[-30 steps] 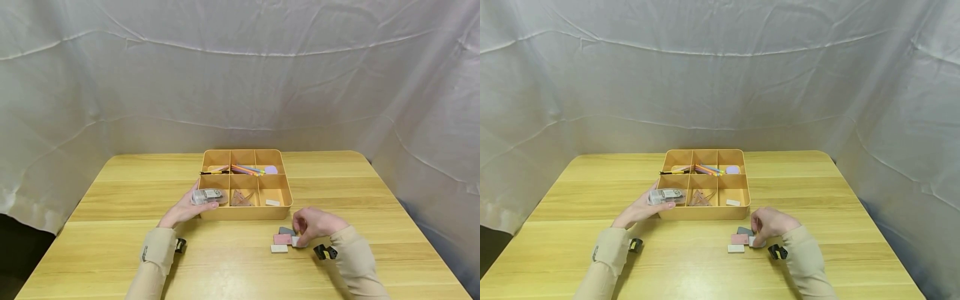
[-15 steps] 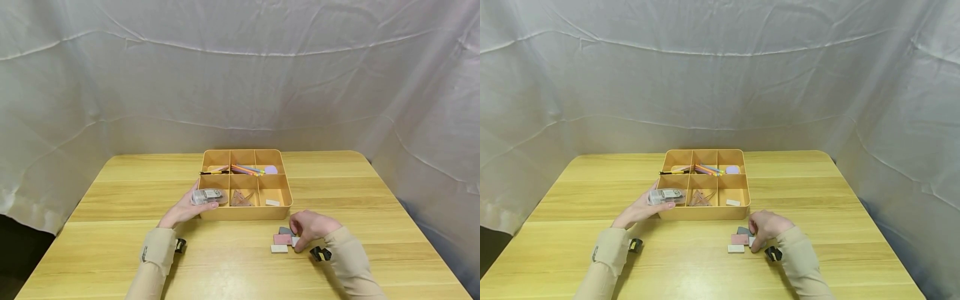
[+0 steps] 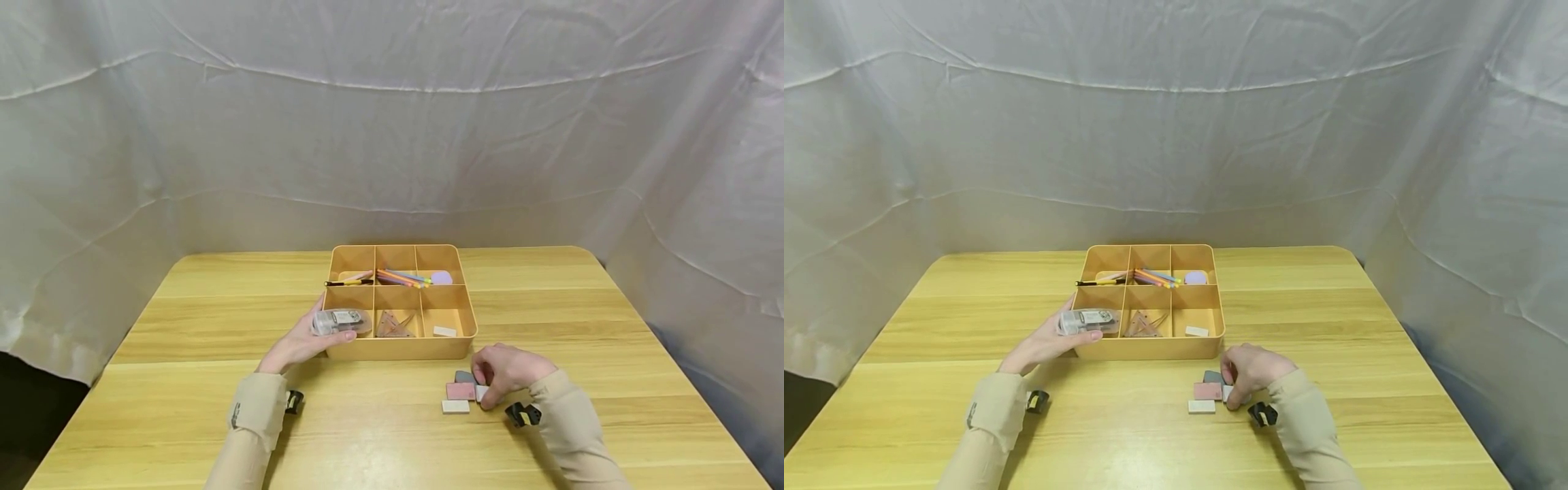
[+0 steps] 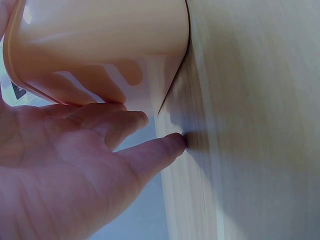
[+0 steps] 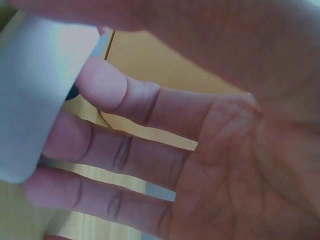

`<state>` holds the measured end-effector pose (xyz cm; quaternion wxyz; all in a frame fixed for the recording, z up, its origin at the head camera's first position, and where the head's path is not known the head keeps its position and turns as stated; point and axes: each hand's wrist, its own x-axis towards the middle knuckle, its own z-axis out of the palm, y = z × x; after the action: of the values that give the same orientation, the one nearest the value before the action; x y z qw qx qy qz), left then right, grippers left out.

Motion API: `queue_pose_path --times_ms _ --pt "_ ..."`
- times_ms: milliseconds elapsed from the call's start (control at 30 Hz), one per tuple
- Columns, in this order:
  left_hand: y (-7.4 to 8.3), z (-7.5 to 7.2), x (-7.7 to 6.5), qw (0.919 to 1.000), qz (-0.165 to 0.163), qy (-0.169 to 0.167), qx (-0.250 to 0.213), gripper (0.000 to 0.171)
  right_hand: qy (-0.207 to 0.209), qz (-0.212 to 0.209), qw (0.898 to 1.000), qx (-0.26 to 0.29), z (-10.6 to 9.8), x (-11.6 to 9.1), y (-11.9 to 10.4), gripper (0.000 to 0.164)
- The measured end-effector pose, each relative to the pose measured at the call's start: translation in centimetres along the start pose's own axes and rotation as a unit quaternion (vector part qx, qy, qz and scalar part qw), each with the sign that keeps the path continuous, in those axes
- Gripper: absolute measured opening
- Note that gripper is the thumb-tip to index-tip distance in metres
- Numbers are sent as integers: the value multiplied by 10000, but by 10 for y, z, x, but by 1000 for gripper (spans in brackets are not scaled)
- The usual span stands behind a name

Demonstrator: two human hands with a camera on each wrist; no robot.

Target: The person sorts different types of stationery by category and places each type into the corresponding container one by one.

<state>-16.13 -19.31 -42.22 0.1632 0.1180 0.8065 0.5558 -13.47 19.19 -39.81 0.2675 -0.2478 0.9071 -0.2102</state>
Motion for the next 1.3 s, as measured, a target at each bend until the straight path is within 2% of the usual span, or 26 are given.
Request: queue_pose_path --times_ms 300,533,667,833,967,1133,1300 --pt "-1 1 1 9999 113 -39 -29 109 0 -145 9994 322 -3 -2 5 26" --pt "-2 1 1 9998 164 -68 -61 107 96 -788 9931 864 -11 -7 14 15" --pt "-1 2 1 9998 163 -75 -95 106 333 -1280 9861 1008 -17 -10 18 11" --pt "-1 2 0 9999 96 -24 -89 105 924 -1614 9788 855 -23 -14 21 14" --pt "0 2 0 9999 80 -15 -100 104 1597 -1708 9699 679 -26 -15 19 16" --pt "-1 2 0 9999 120 -26 -114 106 2422 -1688 9538 549 -33 -13 12 12" --pt "-1 2 1 9997 195 8 -144 106 3062 -1409 9415 12 -47 -1 -1 5"
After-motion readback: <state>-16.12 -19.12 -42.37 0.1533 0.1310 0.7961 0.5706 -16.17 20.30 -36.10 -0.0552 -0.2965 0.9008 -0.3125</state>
